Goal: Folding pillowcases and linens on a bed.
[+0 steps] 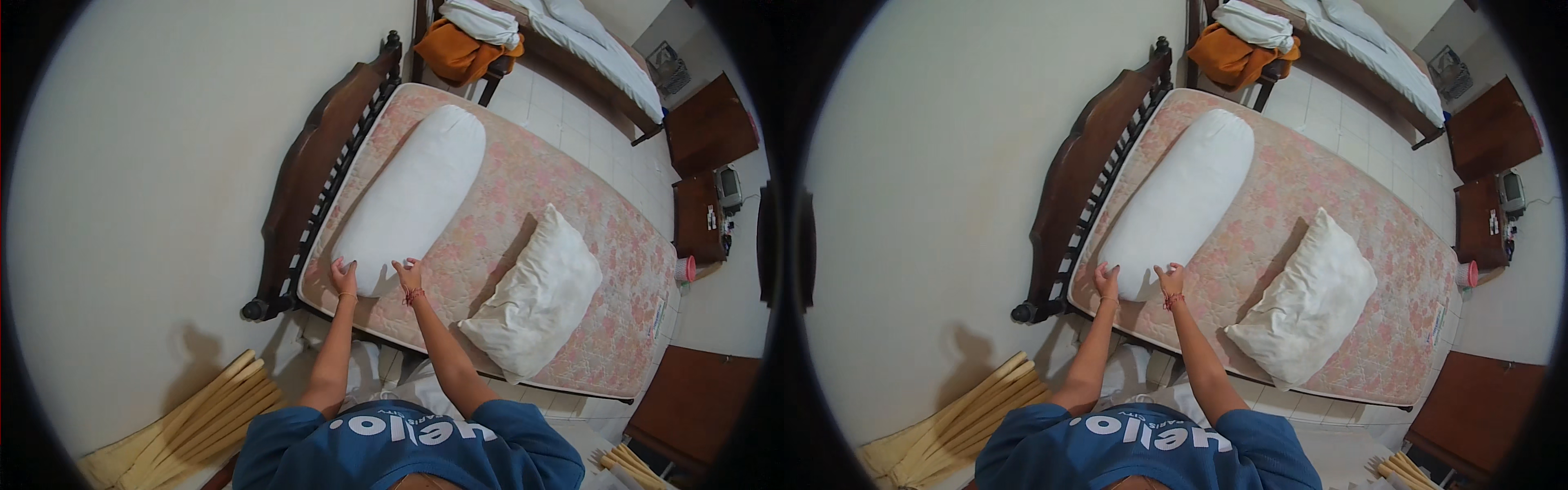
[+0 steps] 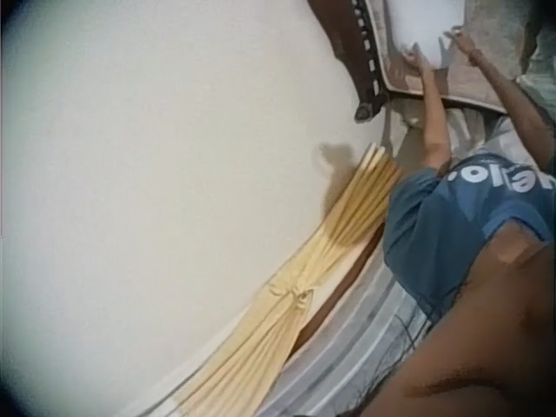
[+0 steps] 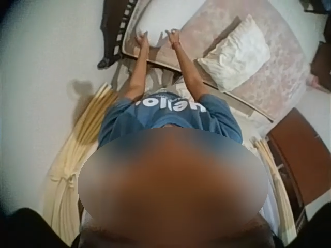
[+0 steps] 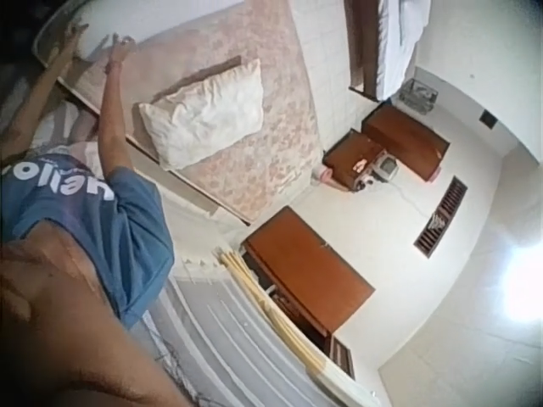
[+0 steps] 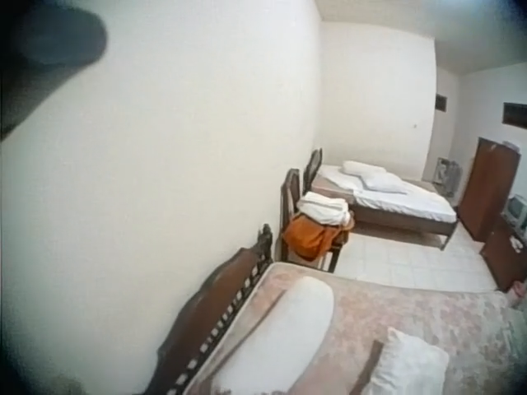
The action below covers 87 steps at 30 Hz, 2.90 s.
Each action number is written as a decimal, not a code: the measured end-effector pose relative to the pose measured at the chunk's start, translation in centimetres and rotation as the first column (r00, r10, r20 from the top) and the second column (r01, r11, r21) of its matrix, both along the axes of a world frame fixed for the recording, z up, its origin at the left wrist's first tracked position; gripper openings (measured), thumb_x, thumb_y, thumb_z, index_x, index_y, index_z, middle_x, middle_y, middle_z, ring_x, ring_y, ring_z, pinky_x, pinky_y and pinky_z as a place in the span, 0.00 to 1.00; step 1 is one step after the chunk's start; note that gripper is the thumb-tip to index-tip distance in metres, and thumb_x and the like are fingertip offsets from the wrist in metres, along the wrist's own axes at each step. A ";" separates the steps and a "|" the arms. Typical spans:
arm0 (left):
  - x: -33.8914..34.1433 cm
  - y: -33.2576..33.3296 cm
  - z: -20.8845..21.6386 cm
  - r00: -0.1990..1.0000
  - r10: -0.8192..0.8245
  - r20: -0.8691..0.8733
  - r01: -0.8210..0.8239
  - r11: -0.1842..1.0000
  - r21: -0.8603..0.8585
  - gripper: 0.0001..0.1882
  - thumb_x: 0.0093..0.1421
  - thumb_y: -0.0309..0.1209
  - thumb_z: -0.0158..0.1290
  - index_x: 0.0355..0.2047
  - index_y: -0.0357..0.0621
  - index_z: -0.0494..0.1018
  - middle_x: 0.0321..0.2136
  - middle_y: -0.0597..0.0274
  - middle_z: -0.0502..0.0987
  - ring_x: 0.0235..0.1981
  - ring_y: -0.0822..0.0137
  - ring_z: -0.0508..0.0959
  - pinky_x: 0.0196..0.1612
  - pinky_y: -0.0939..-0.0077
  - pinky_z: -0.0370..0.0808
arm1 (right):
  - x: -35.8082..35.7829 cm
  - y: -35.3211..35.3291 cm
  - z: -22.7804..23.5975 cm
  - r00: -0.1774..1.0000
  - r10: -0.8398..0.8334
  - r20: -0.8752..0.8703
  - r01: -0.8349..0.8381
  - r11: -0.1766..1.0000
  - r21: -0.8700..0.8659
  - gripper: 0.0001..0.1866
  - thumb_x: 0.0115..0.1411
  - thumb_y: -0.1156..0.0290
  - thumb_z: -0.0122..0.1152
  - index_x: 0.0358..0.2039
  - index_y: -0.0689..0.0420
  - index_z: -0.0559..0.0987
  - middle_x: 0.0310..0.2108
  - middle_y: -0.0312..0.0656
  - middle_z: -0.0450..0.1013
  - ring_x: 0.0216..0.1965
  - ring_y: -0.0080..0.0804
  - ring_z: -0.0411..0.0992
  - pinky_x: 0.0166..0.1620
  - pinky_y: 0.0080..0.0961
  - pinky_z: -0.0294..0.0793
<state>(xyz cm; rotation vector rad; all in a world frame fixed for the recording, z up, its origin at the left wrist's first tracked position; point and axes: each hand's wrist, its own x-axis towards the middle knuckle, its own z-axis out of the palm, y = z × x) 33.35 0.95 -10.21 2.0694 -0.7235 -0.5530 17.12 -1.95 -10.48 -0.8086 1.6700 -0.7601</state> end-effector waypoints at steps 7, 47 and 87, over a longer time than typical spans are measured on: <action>-1.9 -1.1 0.2 0.718 0.157 -0.678 0.081 0.949 0.305 0.53 0.39 0.45 0.64 0.58 0.47 0.43 0.54 0.50 0.53 0.55 0.53 0.57 0.52 0.53 0.60 | 0.5 0.0 -6.2 0.945 -0.295 -0.140 0.324 0.901 0.289 0.49 0.40 0.47 0.66 0.55 0.61 0.53 0.52 0.59 0.57 0.52 0.49 0.60 0.51 0.38 0.63; -16.2 -2.7 40.3 0.684 -0.593 -0.425 0.309 0.763 -0.568 0.14 0.57 0.31 0.49 0.15 0.43 0.65 0.12 0.73 0.63 0.11 0.84 0.59 0.11 0.88 0.56 | -12.6 5.6 37.5 0.850 -0.527 0.029 0.384 0.581 -0.718 0.22 0.56 0.65 0.53 0.48 0.63 0.63 0.31 0.42 0.60 0.35 0.28 0.59 0.39 0.27 0.59; -15.5 0.4 43.0 0.791 -0.612 0.026 0.570 0.720 -0.396 0.13 0.50 0.22 0.51 0.34 0.38 0.60 0.18 0.55 0.71 0.21 0.65 0.72 0.28 0.74 0.69 | -11.4 3.7 40.9 0.628 -0.470 -0.620 -0.505 0.361 -0.784 0.10 0.46 0.72 0.58 0.31 0.57 0.72 0.32 0.41 0.68 0.33 0.37 0.66 0.36 0.31 0.65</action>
